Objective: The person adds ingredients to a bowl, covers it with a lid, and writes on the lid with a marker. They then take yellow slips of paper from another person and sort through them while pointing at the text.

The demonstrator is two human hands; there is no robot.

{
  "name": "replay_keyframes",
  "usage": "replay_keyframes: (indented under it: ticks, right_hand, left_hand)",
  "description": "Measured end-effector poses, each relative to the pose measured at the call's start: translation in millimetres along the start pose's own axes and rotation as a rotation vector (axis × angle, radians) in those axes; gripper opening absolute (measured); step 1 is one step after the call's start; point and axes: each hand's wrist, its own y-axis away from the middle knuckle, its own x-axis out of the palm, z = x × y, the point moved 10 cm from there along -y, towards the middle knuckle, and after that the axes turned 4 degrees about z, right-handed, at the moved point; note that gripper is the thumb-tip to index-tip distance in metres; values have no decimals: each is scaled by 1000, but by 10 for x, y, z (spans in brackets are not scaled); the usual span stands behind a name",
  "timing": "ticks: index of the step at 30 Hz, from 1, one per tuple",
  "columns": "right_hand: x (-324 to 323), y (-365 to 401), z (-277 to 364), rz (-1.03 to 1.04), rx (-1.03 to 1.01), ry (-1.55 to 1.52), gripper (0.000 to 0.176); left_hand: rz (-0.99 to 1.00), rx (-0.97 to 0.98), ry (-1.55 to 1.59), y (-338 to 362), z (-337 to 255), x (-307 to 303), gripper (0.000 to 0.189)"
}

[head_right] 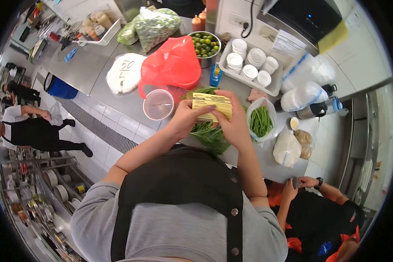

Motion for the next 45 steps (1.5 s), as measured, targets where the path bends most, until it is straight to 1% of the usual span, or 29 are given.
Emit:
replay_keyframes:
  ticks: [1, 2, 4, 5, 8, 11, 14, 17, 20, 25, 28, 29, 32, 35, 38, 41, 44, 45]
  right_hand:
    - [2, 8, -59, -11, -8, -49, 49]
    - [-17, 25, -107, -29, -12, -96, 52]
    - [-129, 45, -79, -146, -69, -96, 56]
    - [-198, 54, -65, -208, -102, -96, 58]
    - [-511, 88, -277, -348, -103, 63, 59]
    - [-640, 152, -469, -349, -31, 95, 54]
    - [-627, 216, -742, -271, 42, 53, 39]
    - [-460, 264, -815, -216, 99, 41, 24]
    - [-183, 278, -721, -116, 100, 20, 18]
    - [121, 227, -489, 8, 34, 202, 14]
    - [376, 307, -427, 287, 78, 315, 16]
    - [461, 359, -434, 353, 57, 304, 16]
    - [523, 440, -477, 492, 75, 383, 28]
    - [236, 334, -217, 236, 64, 436, 50]
    - [24, 239, 181, -8, -72, 429, 69]
    - [105, 175, 451, 7, -150, 524, 74]
    - [238, 107, 456, 12, -201, 599, 78]
    - [280, 99, 428, 45, -186, 652, 82]
  left_hand:
    - [11, 44, 15, -2, -32, 12, 27]
    - [-28, 78, -11, 7, -66, -44, 26]
    - [-90, 135, -62, 33, -204, -92, 24]
    - [-106, 212, -85, 74, -362, -121, 22]
    - [-185, 294, -176, 124, -607, -428, 24]
    - [-231, 326, -85, 245, -773, -580, 23]
    - [-242, 371, -99, 277, -833, -685, 20]
    - [-290, 390, -184, 270, -828, -787, 21]
    - [-294, 406, -220, 271, -825, -797, 22]
    - [-310, 446, -272, 294, -904, -726, 22]
    - [-326, 451, -258, 290, -903, -754, 21]
    - [-329, 455, -243, 284, -904, -766, 21]
    - [-304, 459, -216, 285, -956, -686, 20]
    - [-326, 447, -282, 282, -1050, -544, 19]
    - [-315, 503, -325, 265, -1156, -317, 19]
    - [-283, 535, -316, 230, -1172, -156, 19]
    - [-280, 528, -354, 222, -1160, -88, 20]
    - [-272, 532, -362, 220, -1157, -79, 20]
